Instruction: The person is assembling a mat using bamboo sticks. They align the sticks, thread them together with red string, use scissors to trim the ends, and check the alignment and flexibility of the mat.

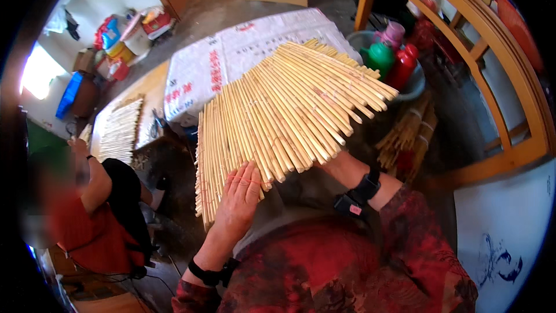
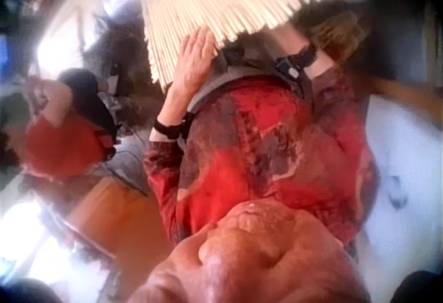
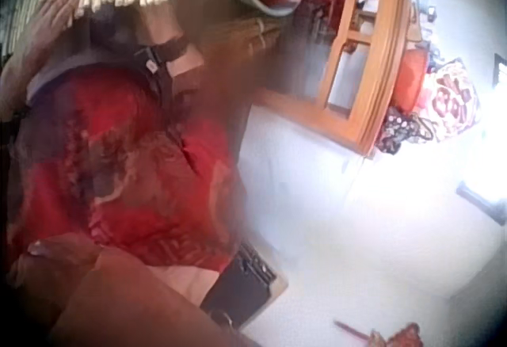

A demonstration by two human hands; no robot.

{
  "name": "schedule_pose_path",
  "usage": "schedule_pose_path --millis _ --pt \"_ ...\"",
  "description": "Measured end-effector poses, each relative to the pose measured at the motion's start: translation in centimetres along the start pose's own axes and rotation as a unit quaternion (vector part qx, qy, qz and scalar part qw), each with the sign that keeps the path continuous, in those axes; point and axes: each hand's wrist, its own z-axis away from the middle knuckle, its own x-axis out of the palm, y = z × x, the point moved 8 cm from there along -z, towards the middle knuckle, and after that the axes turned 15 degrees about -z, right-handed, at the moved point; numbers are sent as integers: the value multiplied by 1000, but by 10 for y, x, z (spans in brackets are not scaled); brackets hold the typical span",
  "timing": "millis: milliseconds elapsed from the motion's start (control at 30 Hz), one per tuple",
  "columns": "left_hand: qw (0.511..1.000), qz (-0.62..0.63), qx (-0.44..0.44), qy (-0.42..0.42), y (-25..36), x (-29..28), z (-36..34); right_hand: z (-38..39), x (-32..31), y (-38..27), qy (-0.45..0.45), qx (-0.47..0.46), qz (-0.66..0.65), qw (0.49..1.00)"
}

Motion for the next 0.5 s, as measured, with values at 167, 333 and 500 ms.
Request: schedule_pose_path --millis 167,333,500 --pt "999 7 39 -22 5 16 1 39 -35 11 -39 21 -176 983" --pt "998 0 43 -55 1 28 -3 100 -56 -15 139 79 510 845" --pt "996 16 38 -83 1 29 -5 146 10 -42 -26 303 640 706"
